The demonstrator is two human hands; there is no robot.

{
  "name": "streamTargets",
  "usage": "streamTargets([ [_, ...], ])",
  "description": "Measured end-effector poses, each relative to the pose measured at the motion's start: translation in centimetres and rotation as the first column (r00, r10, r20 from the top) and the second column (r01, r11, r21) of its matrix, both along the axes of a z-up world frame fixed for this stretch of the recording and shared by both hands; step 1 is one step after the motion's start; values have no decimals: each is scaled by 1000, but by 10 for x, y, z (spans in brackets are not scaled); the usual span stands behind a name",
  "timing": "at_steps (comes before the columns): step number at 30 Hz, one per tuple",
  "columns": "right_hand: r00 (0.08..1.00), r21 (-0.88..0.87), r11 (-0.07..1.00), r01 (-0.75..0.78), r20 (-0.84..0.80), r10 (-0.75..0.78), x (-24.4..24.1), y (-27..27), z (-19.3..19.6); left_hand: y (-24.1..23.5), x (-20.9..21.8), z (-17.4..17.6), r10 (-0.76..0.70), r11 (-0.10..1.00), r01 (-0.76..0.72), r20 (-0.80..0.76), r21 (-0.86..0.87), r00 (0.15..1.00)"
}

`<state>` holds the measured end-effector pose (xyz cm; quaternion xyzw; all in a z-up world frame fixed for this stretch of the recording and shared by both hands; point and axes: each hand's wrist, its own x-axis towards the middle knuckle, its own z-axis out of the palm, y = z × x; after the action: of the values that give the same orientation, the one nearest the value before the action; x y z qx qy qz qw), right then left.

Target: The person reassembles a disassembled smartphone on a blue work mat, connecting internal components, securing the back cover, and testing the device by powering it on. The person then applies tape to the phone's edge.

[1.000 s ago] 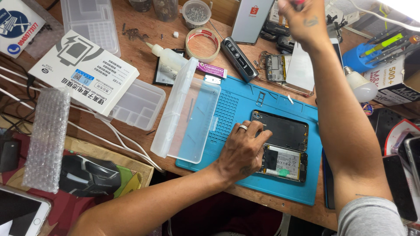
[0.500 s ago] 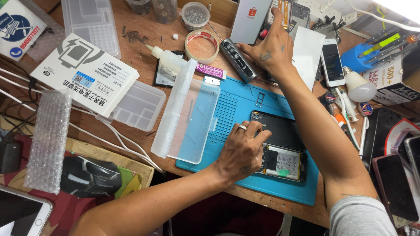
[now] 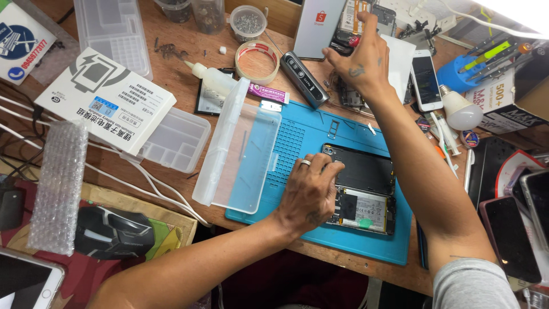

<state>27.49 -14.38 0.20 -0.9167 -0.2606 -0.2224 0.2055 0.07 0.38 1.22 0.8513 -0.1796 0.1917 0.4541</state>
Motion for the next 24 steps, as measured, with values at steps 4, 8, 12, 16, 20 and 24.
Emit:
streamTargets([
  [4,991,26,998,59,-123,-55,-7,-5,14,2,2,4,7,999,-7,-1,-40,1000],
  [8,993,32,999,16,-116,-13,-11,3,21,2,3,6,34,999,-33,7,-36,999],
  [12,990,-10,999,33,-139,-34,-14,10,16,2,3,7,35,998,-35,0,-44,999],
  [16,990,-51,996,70,-116,-75,-14,17,10,2,2,8,40,999,-40,-5,-30,999],
  [20,983,-81,990,113,-139,-124,-13,24,9,2,3,8,42,998,-42,-6,-50,999],
  [24,967,-130,979,156,-182,-179,-13,31,10,2,3,6,42,998,-42,-10,-54,999],
])
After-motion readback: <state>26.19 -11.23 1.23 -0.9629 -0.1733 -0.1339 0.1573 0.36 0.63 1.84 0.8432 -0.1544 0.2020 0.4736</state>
